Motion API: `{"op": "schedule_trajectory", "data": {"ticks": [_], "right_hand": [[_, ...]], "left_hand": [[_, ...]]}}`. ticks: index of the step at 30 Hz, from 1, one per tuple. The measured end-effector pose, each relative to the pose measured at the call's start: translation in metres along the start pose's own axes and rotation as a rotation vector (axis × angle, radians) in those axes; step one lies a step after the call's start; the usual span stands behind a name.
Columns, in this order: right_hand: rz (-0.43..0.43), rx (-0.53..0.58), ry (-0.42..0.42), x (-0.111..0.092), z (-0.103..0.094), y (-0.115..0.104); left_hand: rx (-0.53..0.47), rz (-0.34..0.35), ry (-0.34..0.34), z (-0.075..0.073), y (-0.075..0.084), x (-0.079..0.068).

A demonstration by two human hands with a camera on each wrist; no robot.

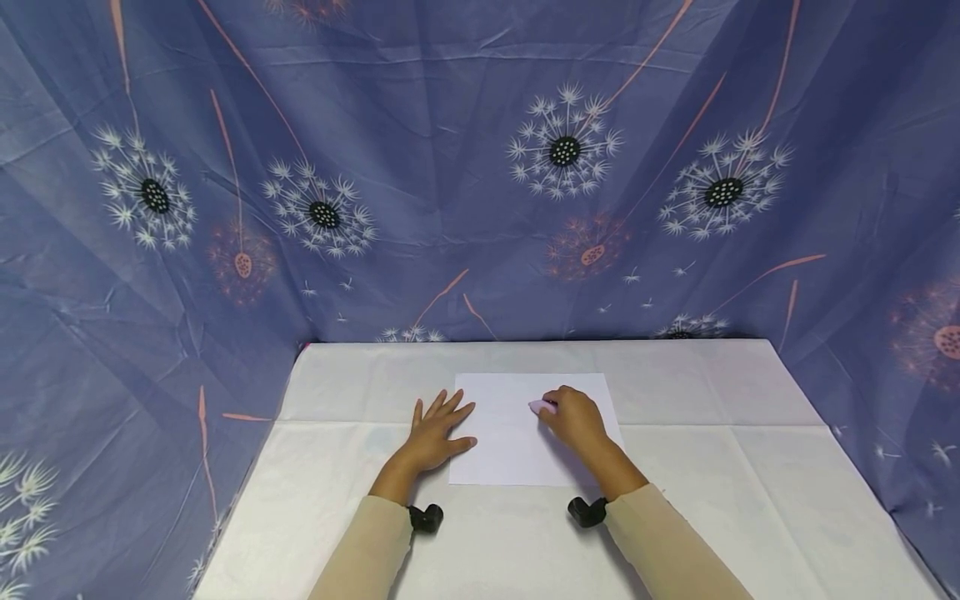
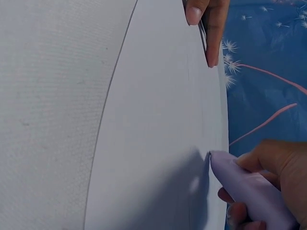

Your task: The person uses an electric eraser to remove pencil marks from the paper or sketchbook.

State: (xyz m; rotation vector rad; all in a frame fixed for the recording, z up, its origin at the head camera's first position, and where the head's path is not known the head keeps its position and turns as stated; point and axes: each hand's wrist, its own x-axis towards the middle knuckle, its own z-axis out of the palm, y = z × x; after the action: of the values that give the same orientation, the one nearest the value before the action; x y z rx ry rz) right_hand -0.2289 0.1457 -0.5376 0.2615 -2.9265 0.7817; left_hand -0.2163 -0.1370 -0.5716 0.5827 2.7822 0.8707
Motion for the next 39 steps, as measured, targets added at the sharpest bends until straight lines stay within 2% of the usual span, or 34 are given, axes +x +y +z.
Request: {"op": "schedule_trajectory", "data": {"ticks": [17, 31, 39], "right_hand": [[0.020, -0.003, 0.014, 0.0045, 0.0030, 0.0014], [0.023, -0.010, -0.027, 0.0075, -0.0001, 0.0055], [0.022, 0.003, -0.014, 0.0093, -0.0001, 0.0081]], "left_hand": [[-0.013, 0.007, 0.004, -0.0006, 0.0009, -0.0021], [-0.007, 0.007, -0.003, -0.0006, 0.0008, -0.0015], [-0.007, 0.002, -0.003, -0.0012, 0.0006, -0.0010]]}}
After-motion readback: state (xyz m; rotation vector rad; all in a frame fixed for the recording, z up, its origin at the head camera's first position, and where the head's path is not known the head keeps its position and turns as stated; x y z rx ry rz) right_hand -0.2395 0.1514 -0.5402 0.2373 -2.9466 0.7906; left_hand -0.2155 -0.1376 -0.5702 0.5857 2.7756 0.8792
